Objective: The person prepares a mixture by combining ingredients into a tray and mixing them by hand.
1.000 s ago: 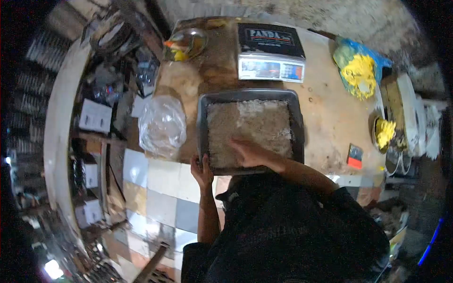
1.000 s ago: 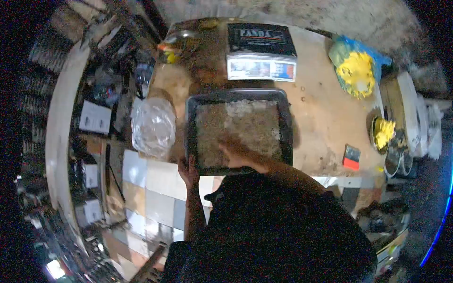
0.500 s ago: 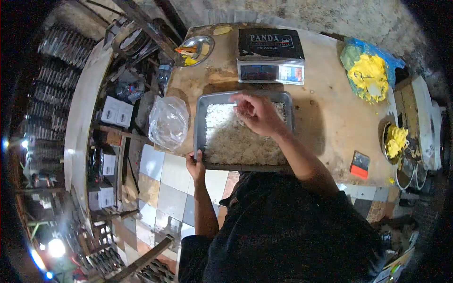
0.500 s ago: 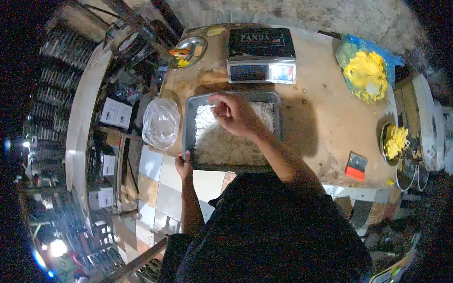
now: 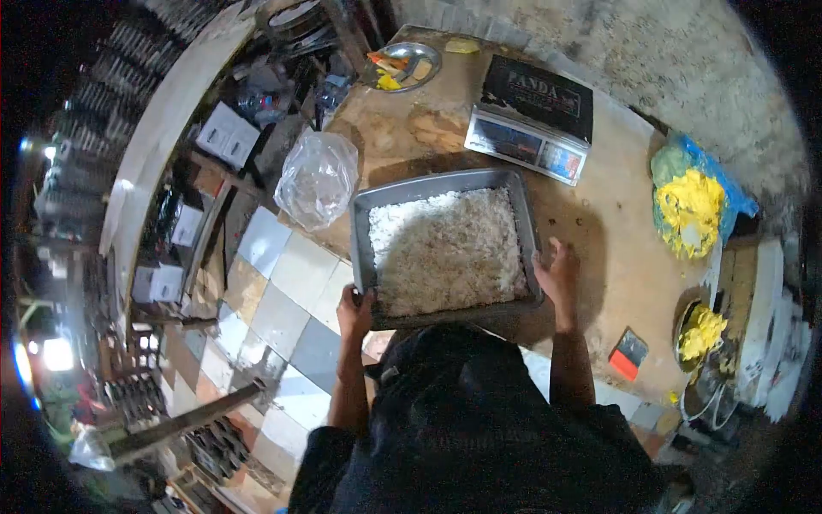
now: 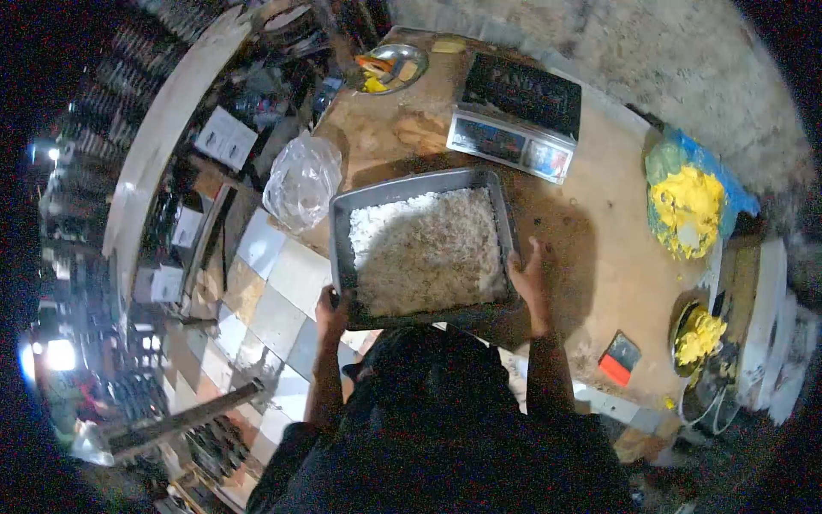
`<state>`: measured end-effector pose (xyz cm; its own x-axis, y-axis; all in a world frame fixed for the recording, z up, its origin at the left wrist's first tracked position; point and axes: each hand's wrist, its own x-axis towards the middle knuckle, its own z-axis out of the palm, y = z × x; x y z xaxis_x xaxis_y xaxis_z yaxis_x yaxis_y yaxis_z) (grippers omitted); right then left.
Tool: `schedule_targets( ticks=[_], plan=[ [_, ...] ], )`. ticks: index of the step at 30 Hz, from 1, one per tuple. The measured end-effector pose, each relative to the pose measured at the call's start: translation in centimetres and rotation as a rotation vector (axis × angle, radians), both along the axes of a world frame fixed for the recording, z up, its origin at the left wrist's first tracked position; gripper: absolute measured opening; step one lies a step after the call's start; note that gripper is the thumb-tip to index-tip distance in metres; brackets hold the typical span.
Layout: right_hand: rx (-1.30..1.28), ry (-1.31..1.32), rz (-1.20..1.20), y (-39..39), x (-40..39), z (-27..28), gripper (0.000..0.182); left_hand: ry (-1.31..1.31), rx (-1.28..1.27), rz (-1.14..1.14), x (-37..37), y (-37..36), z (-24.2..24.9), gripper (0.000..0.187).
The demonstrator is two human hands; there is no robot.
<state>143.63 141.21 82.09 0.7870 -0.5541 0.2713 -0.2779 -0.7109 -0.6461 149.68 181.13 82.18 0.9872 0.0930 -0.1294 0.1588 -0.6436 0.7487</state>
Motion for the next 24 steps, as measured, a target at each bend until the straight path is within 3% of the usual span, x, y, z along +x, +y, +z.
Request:
schedule_targets(
  ticks=[1, 3, 4, 5, 7, 8, 9, 10, 12, 14, 16, 20, 23, 24],
  plan=[
    [-0.019, 0.007, 0.034, -1.3, -0.1, -1.4, 0.048, 0.019, -0.016, -0.002, 0.9, -0.6, 0.5, 0.031],
    [0.081, 0.461, 0.108, -3.4, 0.7, -3.5, 0.05, 0.034, -0.061, 0.046, 2.0, -1.2, 0.2, 0.03],
    [0.046, 0.461, 0.147, -3.0, 1.1, -2.5, 0.05, 0.026, -0.112, 0.009, 2.5, -1.2, -0.3, 0.029],
    [0.156, 0.378, 0.047, -2.1, 1.3, -1.5, 0.052, 0.003, -0.161, -0.024, 3.0, -0.8, -0.8, 0.028],
    [0.476, 0.356, 0.098, -3.4, 2.4, -3.2, 0.057, -0.051, -0.438, -0.05, 3.3, 0.7, -6.3, 0.029],
    [0.786, 0.383, 0.128, -2.4, 2.4, -0.9, 0.05, -0.118, -0.407, -0.064, 3.7, 0.9, -5.4, 0.03],
    [0.844, 0.284, 0.109, 0.2, 2.3, 2.8, 0.041, -0.185, -0.374, -0.076, 4.2, 1.2, -4.4, 0.031],
    [0.901, 0.185, 0.096, 2.9, 2.2, 6.7, 0.032, -0.241, -0.202, -0.1, 4.4, 1.7, -0.3, 0.032],
    [0.698, 0.239, 0.017, 6.1, 2.6, 11.2, 0.034, 0.022, -0.047, -0.144, 5.5, 4.2, 3.1, 0.032],
    [0.761, 0.293, 0.07, 11.3, 4.9, 17.9, 0.033, -0.244, -0.151, -0.171, 6.6, 8.0, 3.1, 0.033],
    [0.397, 0.134, 0.144, 12.3, 6.7, 17.3, 0.035, -0.223, -0.267, -0.136, 8.5, 13.0, 10.2, 0.04],
    [0.47, 0.084, 0.144, 19.0, 16.6, 18.0, 0.037, -0.32, -0.53, -0.049, 15.2, 26.4, 12.0, 0.037],
    [0.504, 0.01, 0.175, 32.6, 25.5, 21.5, 0.032, -0.114, -0.539, 0.011, 20.0, 38.5, 15.3, 0.039],
    [0.521, -0.029, 0.209, 32.5, 24.2, 21.4, 0.032, -0.163, -0.517, 0.021, 17.8, 38.8, 16.0, 0.039]
  ],
)
